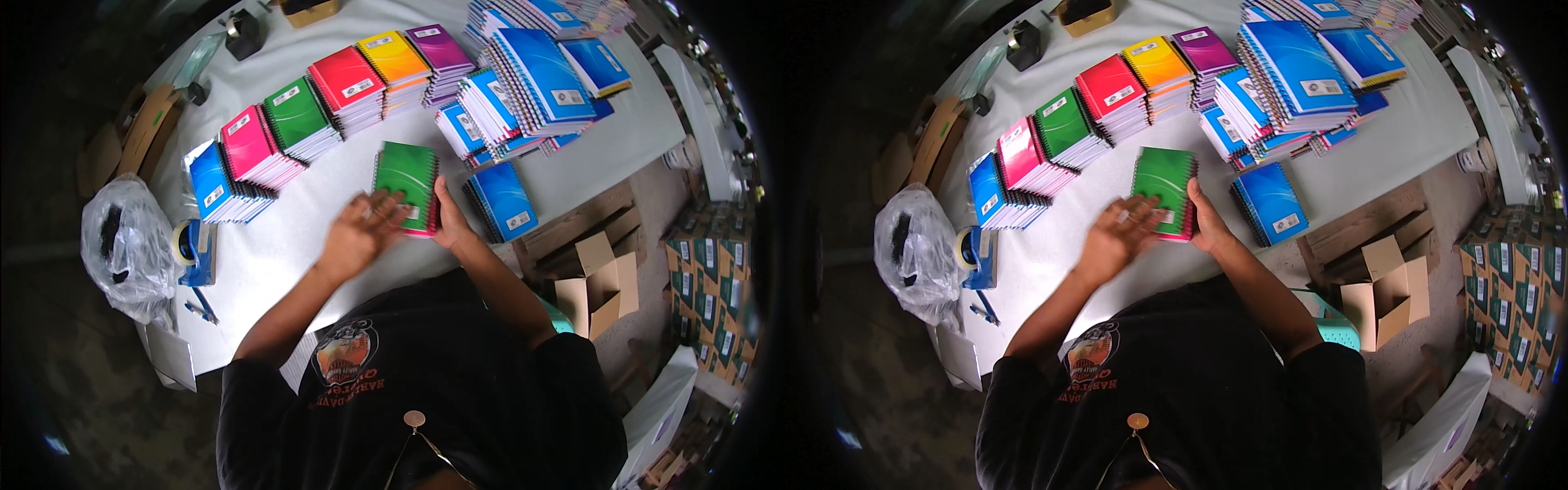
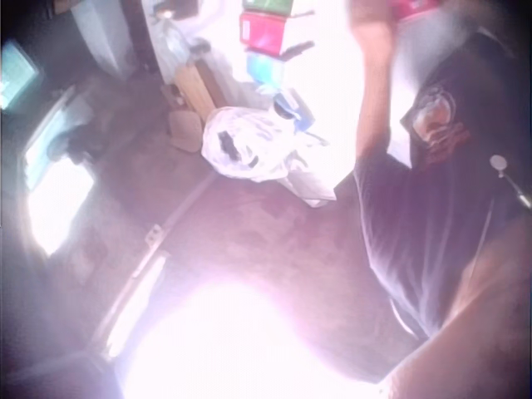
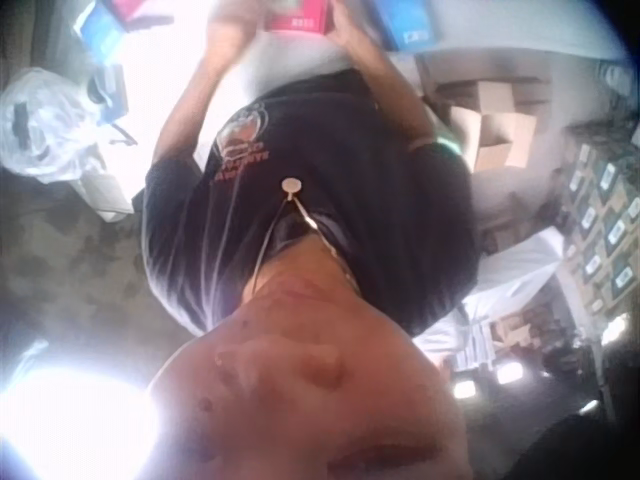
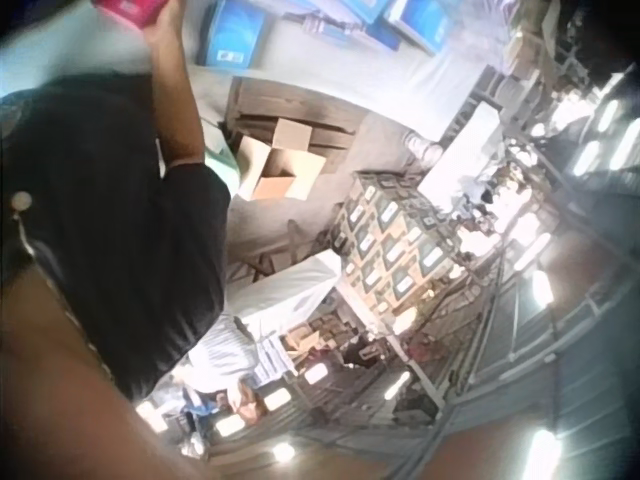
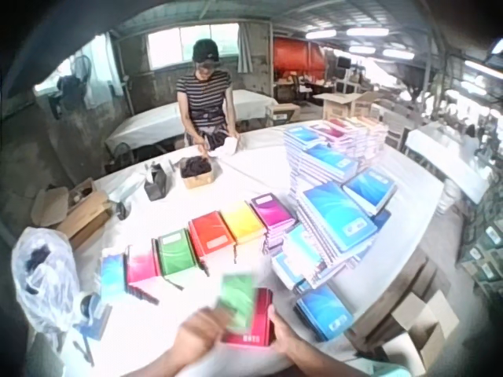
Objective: The person sorts and stacks colorful spiral-bound notebooks on a white table. They pick up individual notebooks from various piles, align them, and place them into new stacks organized by color.
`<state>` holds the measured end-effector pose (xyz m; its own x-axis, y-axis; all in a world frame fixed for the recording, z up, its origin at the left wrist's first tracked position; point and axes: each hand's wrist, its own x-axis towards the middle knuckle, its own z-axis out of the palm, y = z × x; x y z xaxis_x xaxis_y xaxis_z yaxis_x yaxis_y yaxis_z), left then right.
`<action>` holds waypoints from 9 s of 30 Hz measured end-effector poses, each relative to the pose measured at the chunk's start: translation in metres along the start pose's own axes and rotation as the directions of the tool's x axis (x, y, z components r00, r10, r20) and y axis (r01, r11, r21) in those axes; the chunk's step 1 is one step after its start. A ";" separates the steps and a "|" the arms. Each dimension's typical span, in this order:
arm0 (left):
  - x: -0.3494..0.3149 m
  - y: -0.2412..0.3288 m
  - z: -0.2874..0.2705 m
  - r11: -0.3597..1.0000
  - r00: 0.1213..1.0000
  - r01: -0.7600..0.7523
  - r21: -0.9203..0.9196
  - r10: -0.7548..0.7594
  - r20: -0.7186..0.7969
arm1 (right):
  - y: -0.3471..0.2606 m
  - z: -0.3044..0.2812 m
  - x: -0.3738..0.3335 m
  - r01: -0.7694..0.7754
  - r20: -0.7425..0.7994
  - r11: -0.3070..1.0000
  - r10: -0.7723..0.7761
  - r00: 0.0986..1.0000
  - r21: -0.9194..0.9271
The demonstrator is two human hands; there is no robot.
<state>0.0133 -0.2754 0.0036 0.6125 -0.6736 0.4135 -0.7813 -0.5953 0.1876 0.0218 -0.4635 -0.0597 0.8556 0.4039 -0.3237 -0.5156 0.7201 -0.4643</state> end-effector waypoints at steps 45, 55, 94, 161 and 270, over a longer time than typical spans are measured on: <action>-0.059 -0.012 -0.001 -0.206 0.634 0.683 -0.700 -0.309 0.709 | 0.042 0.019 -0.057 0.441 0.254 0.542 -0.386 0.887 -0.715; -0.072 -0.015 0.071 0.372 0.932 0.338 -0.865 -0.259 0.252 | 0.079 -0.027 -0.027 0.674 0.456 0.216 -0.588 0.668 -0.707; -0.118 -0.051 0.023 0.147 0.161 0.959 0.242 -0.986 -0.038 | 0.010 0.018 -0.087 -0.100 -0.083 0.717 0.059 0.995 -0.690; 0.185 -0.098 -0.036 0.978 0.853 0.065 -0.198 -0.157 -0.498 | 0.001 0.018 0.010 -0.024 -0.041 0.971 0.035 0.999 0.236; 0.022 -0.083 -0.070 0.475 0.793 0.090 -0.875 -0.566 -0.226 | 0.006 0.028 -0.001 -0.158 0.193 0.987 0.160 0.968 -0.028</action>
<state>0.0831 -0.2101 0.0589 0.9009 -0.0986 0.4227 -0.4208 0.0401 0.9062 0.0191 -0.4434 -0.0390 0.7546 0.6149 -0.2290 -0.6451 0.6312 -0.4306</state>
